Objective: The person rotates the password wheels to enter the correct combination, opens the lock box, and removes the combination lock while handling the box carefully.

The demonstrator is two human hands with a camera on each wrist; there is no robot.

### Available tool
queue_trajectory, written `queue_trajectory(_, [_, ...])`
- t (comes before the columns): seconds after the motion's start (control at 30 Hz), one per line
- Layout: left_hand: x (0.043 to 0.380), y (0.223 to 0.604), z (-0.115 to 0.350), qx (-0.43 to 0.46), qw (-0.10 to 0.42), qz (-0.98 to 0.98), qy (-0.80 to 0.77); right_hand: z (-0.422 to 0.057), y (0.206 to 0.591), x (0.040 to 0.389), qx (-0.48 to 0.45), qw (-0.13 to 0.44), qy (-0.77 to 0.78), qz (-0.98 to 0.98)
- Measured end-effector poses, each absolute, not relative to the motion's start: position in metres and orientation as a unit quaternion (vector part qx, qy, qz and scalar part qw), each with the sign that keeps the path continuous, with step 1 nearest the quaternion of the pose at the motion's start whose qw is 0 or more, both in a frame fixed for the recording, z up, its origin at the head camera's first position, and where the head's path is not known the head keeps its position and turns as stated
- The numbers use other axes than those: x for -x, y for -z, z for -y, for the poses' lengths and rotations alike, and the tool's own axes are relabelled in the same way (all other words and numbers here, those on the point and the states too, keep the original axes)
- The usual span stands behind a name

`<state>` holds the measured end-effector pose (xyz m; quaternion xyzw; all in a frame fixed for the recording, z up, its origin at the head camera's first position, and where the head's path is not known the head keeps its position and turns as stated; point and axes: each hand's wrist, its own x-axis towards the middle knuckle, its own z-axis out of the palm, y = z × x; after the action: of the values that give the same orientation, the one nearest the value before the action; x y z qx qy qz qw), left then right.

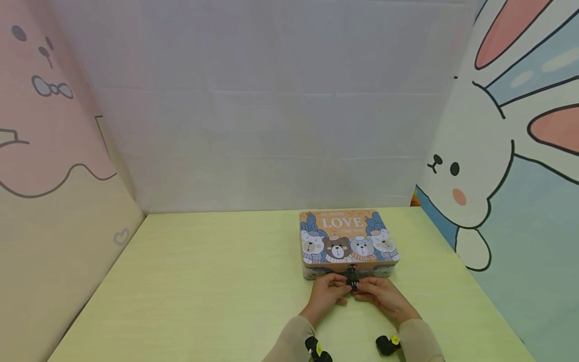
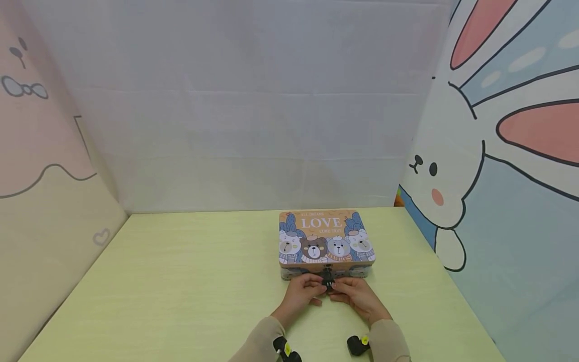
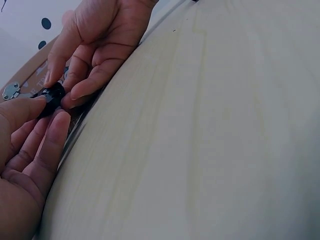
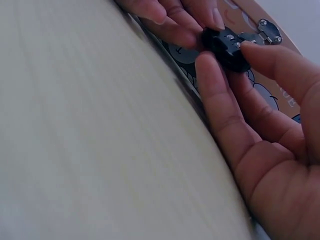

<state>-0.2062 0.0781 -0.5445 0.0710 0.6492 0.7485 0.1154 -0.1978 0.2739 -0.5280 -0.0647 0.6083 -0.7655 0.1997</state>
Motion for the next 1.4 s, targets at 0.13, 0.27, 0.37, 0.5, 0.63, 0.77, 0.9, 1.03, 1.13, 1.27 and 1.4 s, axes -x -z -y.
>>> queue_trajectory(0.13, [0.2054,0.5432,-0.0777,-0.072,0.114,-0.645,-0.752,-0.2742,0.5267,0.1967,0.065,0.201,0.768,-0.605])
queue_trajectory(0.27, [0.2065,0.5461,-0.0792,-0.071,0.112,-0.645,-0.752,-0.2735,0.5243,0.1965,0.052,0.200,0.773,-0.600])
queue_trajectory(0.37, [0.2073,0.5479,-0.0801,-0.068,0.113,-0.645,-0.752,-0.2727,0.5224,0.1962,0.049,0.200,0.774,-0.599])
queue_trajectory(0.5, [0.2068,0.5457,-0.0793,-0.066,0.116,-0.647,-0.751,-0.2737,0.5218,0.1954,0.063,0.205,0.779,-0.589])
queue_trajectory(0.63, [0.2065,0.5444,-0.0791,-0.068,0.120,-0.649,-0.748,-0.2753,0.5228,0.1950,0.069,0.209,0.786,-0.577])
queue_trajectory(0.77, [0.2060,0.5445,-0.0787,-0.076,0.119,-0.651,-0.746,-0.2754,0.5242,0.1951,0.065,0.210,0.790,-0.573])
queue_trajectory(0.9, [0.2062,0.5459,-0.0787,-0.079,0.117,-0.651,-0.746,-0.2747,0.5250,0.1955,0.065,0.209,0.786,-0.578])
queue_trajectory(1.03, [0.2070,0.5472,-0.0792,-0.078,0.117,-0.646,-0.750,-0.2739,0.5248,0.1954,0.065,0.207,0.785,-0.581])
queue_trajectory(1.13, [0.2069,0.5470,-0.0792,-0.077,0.115,-0.645,-0.752,-0.2737,0.5244,0.1950,0.066,0.206,0.785,-0.581])
queue_trajectory(1.27, [0.2059,0.5445,-0.0789,-0.074,0.115,-0.646,-0.751,-0.2738,0.5237,0.1946,0.066,0.205,0.783,-0.583])
queue_trajectory(1.4, [0.2055,0.5434,-0.0786,-0.078,0.116,-0.652,-0.745,-0.2735,0.5228,0.1947,0.059,0.203,0.779,-0.590])
